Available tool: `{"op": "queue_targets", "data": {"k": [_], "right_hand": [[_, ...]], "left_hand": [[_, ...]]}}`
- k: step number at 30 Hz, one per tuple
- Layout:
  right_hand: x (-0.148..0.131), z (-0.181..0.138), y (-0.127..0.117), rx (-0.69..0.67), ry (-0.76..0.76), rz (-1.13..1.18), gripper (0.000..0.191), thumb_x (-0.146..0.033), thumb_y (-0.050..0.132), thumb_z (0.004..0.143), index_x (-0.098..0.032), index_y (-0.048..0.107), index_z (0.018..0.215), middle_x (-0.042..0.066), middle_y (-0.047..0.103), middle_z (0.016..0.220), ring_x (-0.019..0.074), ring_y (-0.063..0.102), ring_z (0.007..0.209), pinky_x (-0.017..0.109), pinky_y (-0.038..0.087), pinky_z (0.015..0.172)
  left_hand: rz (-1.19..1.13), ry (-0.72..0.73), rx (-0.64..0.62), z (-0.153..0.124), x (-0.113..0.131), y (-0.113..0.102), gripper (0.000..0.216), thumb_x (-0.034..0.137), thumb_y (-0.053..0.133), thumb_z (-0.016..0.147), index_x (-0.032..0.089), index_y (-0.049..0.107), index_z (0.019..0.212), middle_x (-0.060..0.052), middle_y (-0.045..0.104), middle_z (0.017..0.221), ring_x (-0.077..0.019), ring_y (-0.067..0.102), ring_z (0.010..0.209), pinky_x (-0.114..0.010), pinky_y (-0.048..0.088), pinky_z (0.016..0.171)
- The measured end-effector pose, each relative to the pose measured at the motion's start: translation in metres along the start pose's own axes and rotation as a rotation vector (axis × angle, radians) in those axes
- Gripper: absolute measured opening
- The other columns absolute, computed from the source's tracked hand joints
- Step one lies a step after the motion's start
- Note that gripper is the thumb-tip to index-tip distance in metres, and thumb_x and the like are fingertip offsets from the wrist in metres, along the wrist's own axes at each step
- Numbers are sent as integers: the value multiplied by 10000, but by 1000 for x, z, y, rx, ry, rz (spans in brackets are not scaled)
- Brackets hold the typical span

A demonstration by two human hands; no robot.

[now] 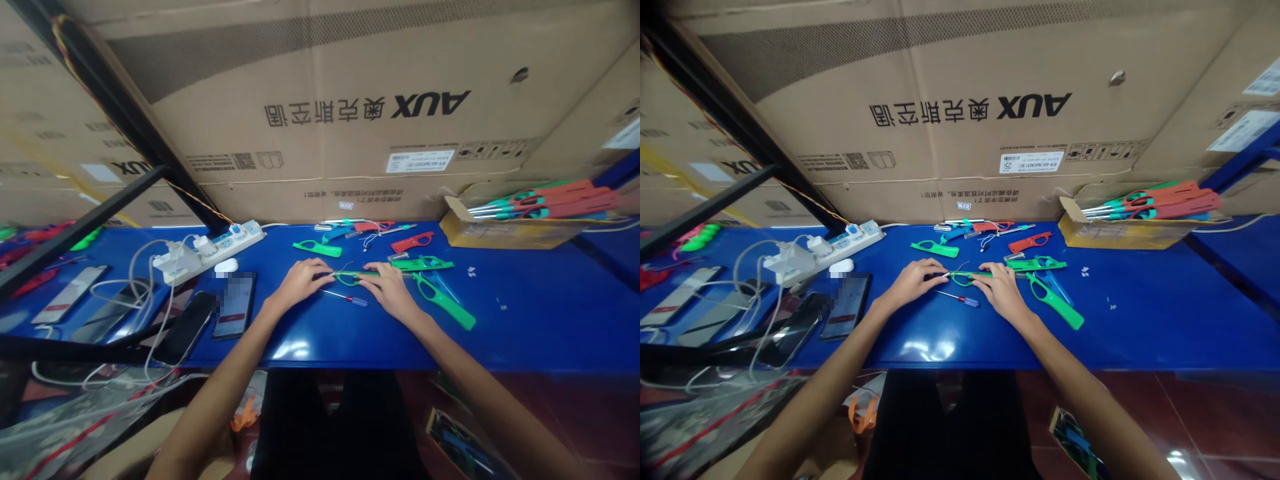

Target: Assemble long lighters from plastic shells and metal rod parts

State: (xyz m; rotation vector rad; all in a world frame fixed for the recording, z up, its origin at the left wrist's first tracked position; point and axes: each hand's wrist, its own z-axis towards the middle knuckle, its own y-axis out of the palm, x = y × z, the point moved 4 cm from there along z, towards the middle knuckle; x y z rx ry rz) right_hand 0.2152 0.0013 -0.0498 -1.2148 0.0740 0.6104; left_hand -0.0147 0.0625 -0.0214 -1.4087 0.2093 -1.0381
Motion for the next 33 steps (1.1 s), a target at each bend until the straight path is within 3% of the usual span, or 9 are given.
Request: {"op": "queue_targets", "data": {"k": [10, 14, 17, 23, 29, 33], "right_hand": [[4, 3, -2, -3, -58, -3, 269, -349, 565, 1017, -296, 768, 1185, 101, 677, 1269, 290, 602, 1162, 481, 462, 954], [2, 2, -2, 0, -87, -13, 268, -329, 569, 1014, -297, 762, 1198, 105, 677, 1279, 288, 614, 1162, 484, 481, 954], [2, 1, -3, -5, -95, -13, 267, -319, 571, 1013, -300, 761, 1199, 105, 678, 1288, 286, 622, 1164, 491, 496, 957], [6, 1, -9, -25, -99, 1, 275, -294, 570, 1010, -309, 749, 1218, 96, 674, 1312, 285, 621, 1195, 528, 491, 1002], [12, 1, -13, -38, -78, -1, 272, -306, 598, 998, -323, 744, 1226, 87, 662, 1329, 280, 612, 1206, 524, 487, 1024], [10, 1, -15, -46, -74, -4, 272, -316, 628, 980, -300, 747, 1224, 95, 659, 1330, 280, 600, 1218, 527, 467, 1049]], "left_hand": [[69, -44, -63, 11, -10, 6, 167, 337, 679, 959, 276, 777, 1079, 1, 747, 1065, -165, 685, 984, -248, 478, 835], [147, -106, -52, 11, -2, 4, 117, 300, 705, 939, 276, 787, 1019, 0, 753, 1042, -198, 667, 990, -297, 447, 844], [216, -121, -48, 12, 8, 5, 108, 262, 684, 949, 260, 791, 968, -20, 747, 1014, -228, 639, 985, -348, 413, 858], [282, -73, -64, 7, 22, 14, 177, 264, 606, 1000, 249, 767, 1071, -48, 717, 1064, -229, 602, 1008, -371, 380, 878], [245, 36, 31, -3, 21, 18, 270, 341, 500, 1052, 280, 725, 1188, -40, 701, 1072, -202, 592, 974, -348, 384, 863], [144, 27, 55, -3, 15, 21, 348, 373, 417, 1080, 249, 731, 1166, -50, 706, 1085, -198, 591, 961, -333, 401, 816]]}}
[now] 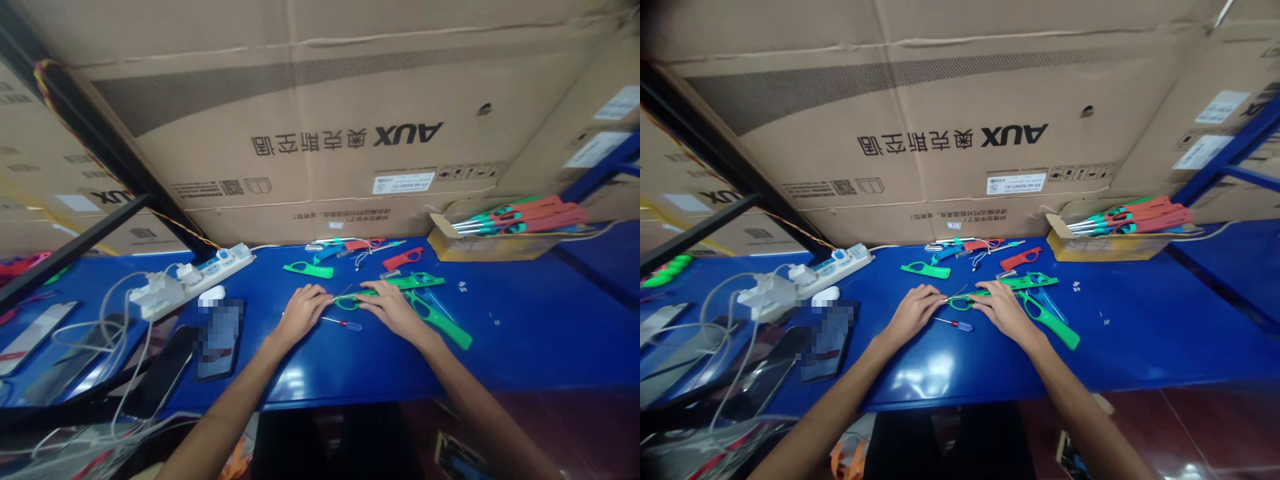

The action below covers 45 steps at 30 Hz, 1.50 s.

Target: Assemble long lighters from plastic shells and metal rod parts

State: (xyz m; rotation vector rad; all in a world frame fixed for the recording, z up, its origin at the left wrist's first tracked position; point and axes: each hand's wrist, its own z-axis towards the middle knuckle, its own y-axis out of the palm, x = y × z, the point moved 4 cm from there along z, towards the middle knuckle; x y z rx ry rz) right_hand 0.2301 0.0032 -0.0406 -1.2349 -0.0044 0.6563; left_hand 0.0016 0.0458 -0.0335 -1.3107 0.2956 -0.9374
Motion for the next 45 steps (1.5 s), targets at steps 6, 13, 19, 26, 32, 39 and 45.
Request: {"op": "queue_targets", "data": {"k": [6, 13, 19, 26, 32, 39, 45], "right_hand": [[-2, 0, -1, -2, 11, 9, 272, -329, 629, 977, -295, 749, 1219, 93, 657, 1336, 278, 588, 1235, 517, 460, 1059], [-3, -1, 2, 6, -25, -4, 263, -321, 609, 990, -273, 756, 1204, 109, 671, 1314, 290, 613, 1196, 512, 492, 1005], [-8, -1, 0, 17, -26, 30, 268, -298, 614, 988, -275, 750, 1219, 111, 680, 1298, 281, 620, 1184, 498, 508, 990], [-8, 0, -1, 8, -23, 20, 265, -304, 597, 996, -277, 748, 1212, 99, 683, 1247, 274, 625, 1137, 467, 516, 950], [-11, 0, -1, -15, -23, 20, 290, -333, 563, 1013, -294, 724, 1251, 91, 657, 1293, 272, 603, 1183, 477, 506, 997], [-14, 2, -2, -31, -28, 22, 305, -328, 518, 1034, -279, 713, 1263, 102, 657, 1306, 277, 593, 1206, 483, 490, 1000], [-10, 2, -3, -2, -25, 41, 288, -321, 524, 1032, -252, 722, 1229, 103, 653, 1317, 273, 587, 1219, 489, 472, 1024]], "left_hand": [[-76, -74, 5, 4, -4, 0, 328, 422, 468, 1058, 287, 764, 1099, -33, 719, 1057, -192, 609, 936, -331, 396, 786], [-114, -176, 7, 4, -7, 0, 210, 390, 597, 1006, 304, 783, 1049, -11, 738, 1069, -190, 650, 950, -332, 416, 822], [-81, -191, 40, 4, -6, 4, 203, 383, 611, 997, 313, 785, 1075, -25, 726, 1047, -197, 630, 952, -333, 425, 824], [-9, -90, 22, 4, 1, 5, 249, 336, 525, 1042, 256, 755, 1096, -45, 700, 1063, -202, 595, 955, -339, 414, 806], [-7, -96, 15, 4, -2, 2, 258, 360, 496, 1058, 231, 697, 1157, -55, 700, 1092, -207, 609, 998, -366, 424, 880], [-9, -97, 14, 4, -4, -2, 258, 374, 494, 1056, 230, 678, 1167, -51, 699, 1116, -220, 602, 1040, -366, 424, 897], [-45, -100, 22, 4, -4, -4, 253, 368, 511, 1051, 233, 639, 1222, -57, 682, 1190, -227, 600, 1104, -378, 421, 938]]}}
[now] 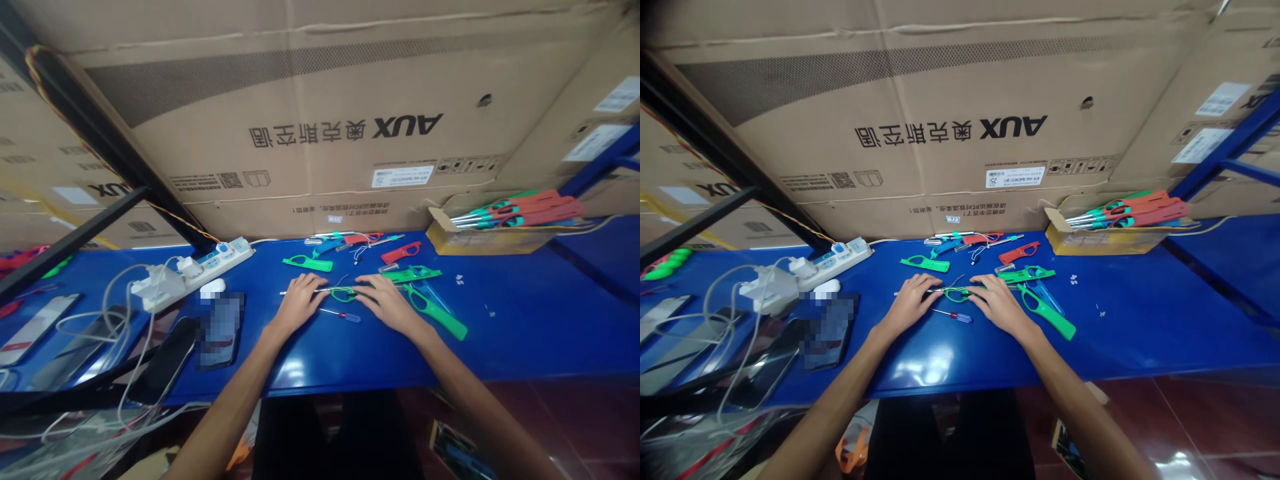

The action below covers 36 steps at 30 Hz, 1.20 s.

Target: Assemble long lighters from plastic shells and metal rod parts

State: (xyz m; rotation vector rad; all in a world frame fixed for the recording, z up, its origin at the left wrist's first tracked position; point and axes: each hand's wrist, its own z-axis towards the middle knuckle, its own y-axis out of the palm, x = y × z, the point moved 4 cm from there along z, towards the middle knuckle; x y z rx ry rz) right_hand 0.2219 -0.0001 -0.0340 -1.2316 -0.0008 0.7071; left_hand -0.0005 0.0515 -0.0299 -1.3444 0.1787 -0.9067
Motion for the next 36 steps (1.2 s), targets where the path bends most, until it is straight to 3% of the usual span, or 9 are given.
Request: {"op": "queue_targets", "data": {"k": [15, 20, 24, 30, 33, 36], "right_hand": [[7, 1, -12, 200, -5, 65, 249, -273, 504, 1042, -215, 741, 1088, 102, 713, 1166, 258, 637, 1083, 434, 479, 914], [5, 1, -7, 199, -4, 63, 249, -275, 498, 1044, -218, 739, 1064, 97, 727, 1104, 259, 636, 1019, 432, 478, 873], [-2, 2, -1, 187, -33, 67, 244, -267, 497, 1046, -224, 737, 1038, 81, 737, 1056, 242, 632, 966, 439, 465, 914], [-1, 4, -3, 250, -51, 82, 235, -255, 504, 1038, -209, 733, 1057, 100, 734, 1050, 250, 625, 957, 426, 491, 865], [3, 4, -8, 312, -40, 94, 236, -245, 504, 1035, -201, 734, 1057, 109, 731, 1037, 256, 629, 975, 438, 500, 895], [4, 4, -10, 349, -37, 111, 228, -242, 510, 1032, -197, 733, 1051, 107, 731, 1023, 253, 635, 969, 436, 509, 899]], "left_hand": [[-47, -56, 276, 0, -17, -16, 227, 318, 517, 1034, 229, 643, 1200, -72, 664, 1225, -245, 593, 1151, -401, 461, 1000], [86, -147, 248, 2, -23, -15, 231, 290, 512, 1029, 222, 647, 1203, -75, 656, 1253, -245, 589, 1170, -384, 485, 983], [152, -191, 191, 29, -25, -14, 232, 270, 518, 1013, 201, 674, 1171, -102, 651, 1239, -278, 590, 1139, -411, 487, 967], [253, -356, 148, 83, -32, -9, 262, 345, 583, 963, 151, 727, 1063, -215, 625, 1215, -420, 488, 1229, -535, 450, 937], [246, -397, 121, 94, -36, -8, 171, 301, 649, 910, 166, 732, 975, -197, 683, 1085, -411, 548, 1152, -539, 443, 924], [208, -386, 153, 94, -35, -16, 160, 217, 624, 907, 155, 710, 1027, -179, 707, 1023, -375, 611, 1079, -531, 426, 949]]}}
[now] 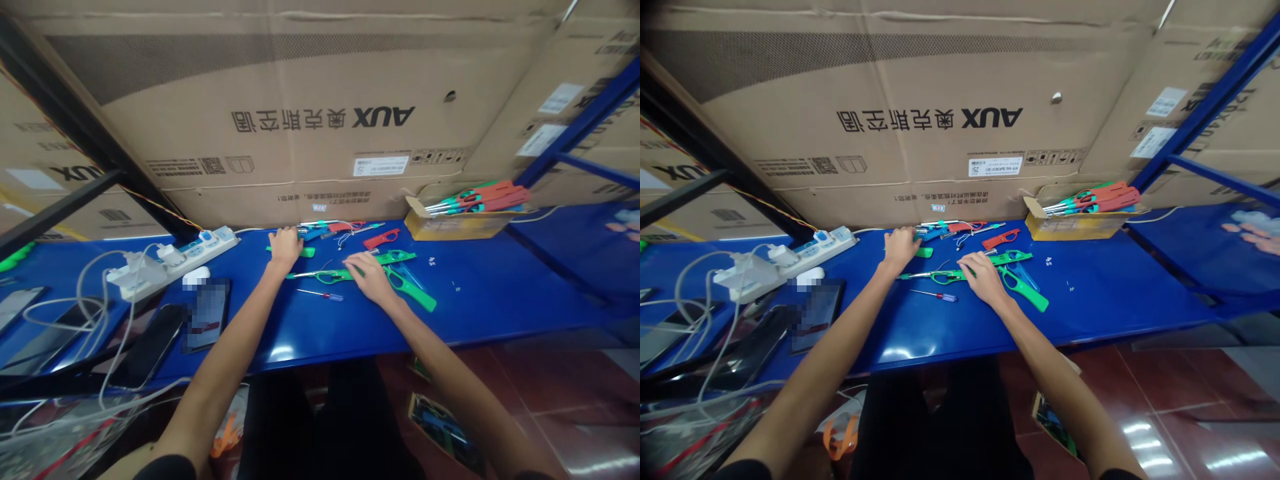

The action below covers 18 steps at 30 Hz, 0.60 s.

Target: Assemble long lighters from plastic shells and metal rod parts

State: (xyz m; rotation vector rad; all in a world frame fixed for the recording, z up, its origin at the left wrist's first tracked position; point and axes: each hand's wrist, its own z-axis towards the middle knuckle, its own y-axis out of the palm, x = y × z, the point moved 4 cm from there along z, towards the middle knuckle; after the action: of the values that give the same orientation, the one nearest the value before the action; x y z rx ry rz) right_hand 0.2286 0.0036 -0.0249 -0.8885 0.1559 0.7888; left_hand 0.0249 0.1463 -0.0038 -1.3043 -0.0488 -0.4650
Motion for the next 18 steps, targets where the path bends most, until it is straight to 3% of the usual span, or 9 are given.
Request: {"op": "queue_targets", "data": {"k": [3, 5, 8, 11, 14, 18], "right_hand": [[-2, 1, 0, 4, -1, 16, 224, -246, 512, 1033, -211, 733, 1049, 98, 733, 1023, 248, 642, 962, 437, 511, 900], [-3, 1, 0, -5, 0, 23, 231, -252, 506, 1036, -221, 734, 1051, 94, 732, 1025, 248, 643, 964, 441, 512, 897], [-5, 2, -1, -34, -4, 31, 239, -256, 501, 1039, -219, 737, 1056, 92, 731, 1021, 247, 641, 959, 441, 514, 884], [-5, 2, -4, -64, -10, 38, 242, -263, 505, 1040, -220, 741, 1074, 91, 721, 1042, 242, 630, 965, 429, 516, 879], [-5, 1, -6, -134, -34, 21, 243, -278, 519, 1038, -236, 753, 1088, 82, 714, 1071, 235, 621, 975, 425, 501, 904], [-2, -4, -3, -298, -95, -69, 218, -289, 576, 1013, -225, 783, 1040, 75, 715, 1049, 233, 620, 939, 438, 467, 928]], "left_hand": [[-85, 63, 47, -9, 1, -15, 344, 201, 586, 932, 172, 620, 1273, -138, 697, 1129, -292, 647, 1032, -463, 443, 969], [-228, 183, 50, -21, 5, -25, 429, 231, 582, 949, 223, 559, 1377, -88, 677, 1187, -208, 660, 940, -384, 484, 940], [-664, 416, 28, -47, 10, -35, 240, 315, 610, 952, 220, 710, 1148, -71, 687, 1116, -188, 661, 935, -353, 516, 920], [-915, 370, -43, -67, 7, -32, 203, 386, 670, 921, 209, 746, 985, -70, 724, 1068, -203, 690, 936, -343, 554, 854], [-905, 308, -99, -80, 5, -21, 221, 403, 665, 928, 203, 728, 998, -58, 758, 1014, -195, 709, 841, -354, 571, 816], [-598, 480, -1, -91, 15, -12, 120, 339, 663, 938, 228, 707, 919, -2, 774, 906, -180, 709, 844, -438, 440, 1065]]}}
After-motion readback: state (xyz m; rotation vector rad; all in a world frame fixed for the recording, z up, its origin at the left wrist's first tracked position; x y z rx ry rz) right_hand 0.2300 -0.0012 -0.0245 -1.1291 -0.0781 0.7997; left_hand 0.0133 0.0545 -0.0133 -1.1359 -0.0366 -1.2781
